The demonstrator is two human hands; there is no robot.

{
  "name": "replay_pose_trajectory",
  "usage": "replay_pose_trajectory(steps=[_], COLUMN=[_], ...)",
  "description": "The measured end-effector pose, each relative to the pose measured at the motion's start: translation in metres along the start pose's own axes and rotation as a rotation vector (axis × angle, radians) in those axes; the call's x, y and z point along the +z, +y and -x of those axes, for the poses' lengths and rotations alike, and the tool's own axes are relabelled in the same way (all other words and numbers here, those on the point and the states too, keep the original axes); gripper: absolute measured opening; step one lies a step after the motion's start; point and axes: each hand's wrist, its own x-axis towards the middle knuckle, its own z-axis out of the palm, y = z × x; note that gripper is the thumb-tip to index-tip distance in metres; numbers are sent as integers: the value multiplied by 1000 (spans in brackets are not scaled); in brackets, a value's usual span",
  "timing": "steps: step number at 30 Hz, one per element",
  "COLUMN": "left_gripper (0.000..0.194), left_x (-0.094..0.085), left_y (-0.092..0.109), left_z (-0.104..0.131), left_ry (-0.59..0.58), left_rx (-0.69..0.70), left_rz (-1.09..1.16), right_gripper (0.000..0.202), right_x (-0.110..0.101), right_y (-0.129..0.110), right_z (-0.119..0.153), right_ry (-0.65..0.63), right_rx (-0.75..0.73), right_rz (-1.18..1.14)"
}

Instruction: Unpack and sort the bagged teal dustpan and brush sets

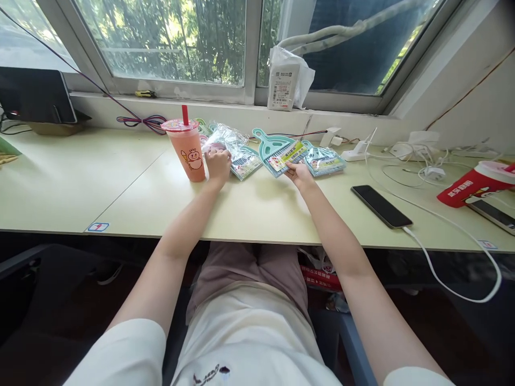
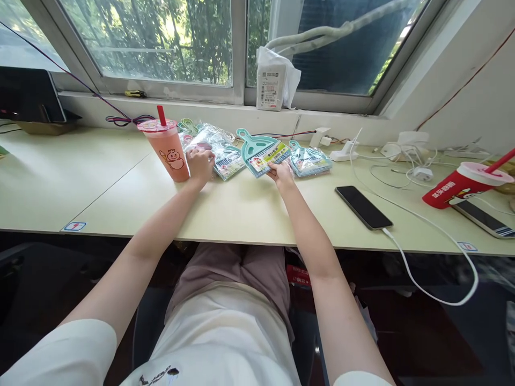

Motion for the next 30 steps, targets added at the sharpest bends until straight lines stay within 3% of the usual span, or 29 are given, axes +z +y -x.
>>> replay_pose_trajectory(steps=[5, 9, 13, 16, 23, 30], left_gripper=[32, 35, 33, 33, 43, 43], left_x=[-6, -9, -7, -7, -13, 0], left_y=[11, 6, 1, 7, 33, 24], left_z=[0, -4, -5, -4, 11, 12], left_ry=[105, 150, 20, -3, -75, -121], left_rx=[46, 10, -39, -62, 29, 131], left_rz=[148, 145, 65, 74, 25, -57], right_gripper=[24, 19, 18, 17, 19, 19], right_x=[1, -1, -3, -4, -3, -2], right_y=[-3, -8, -9, -8, -2, -1], right_z=[1, 2, 2, 1, 0, 0], right_ry=[8, 55, 81, 75, -1, -5], right_rx=[-6, 0, 24, 23, 6, 33], right_rz=[-38, -57, -13, 33, 89, 143])
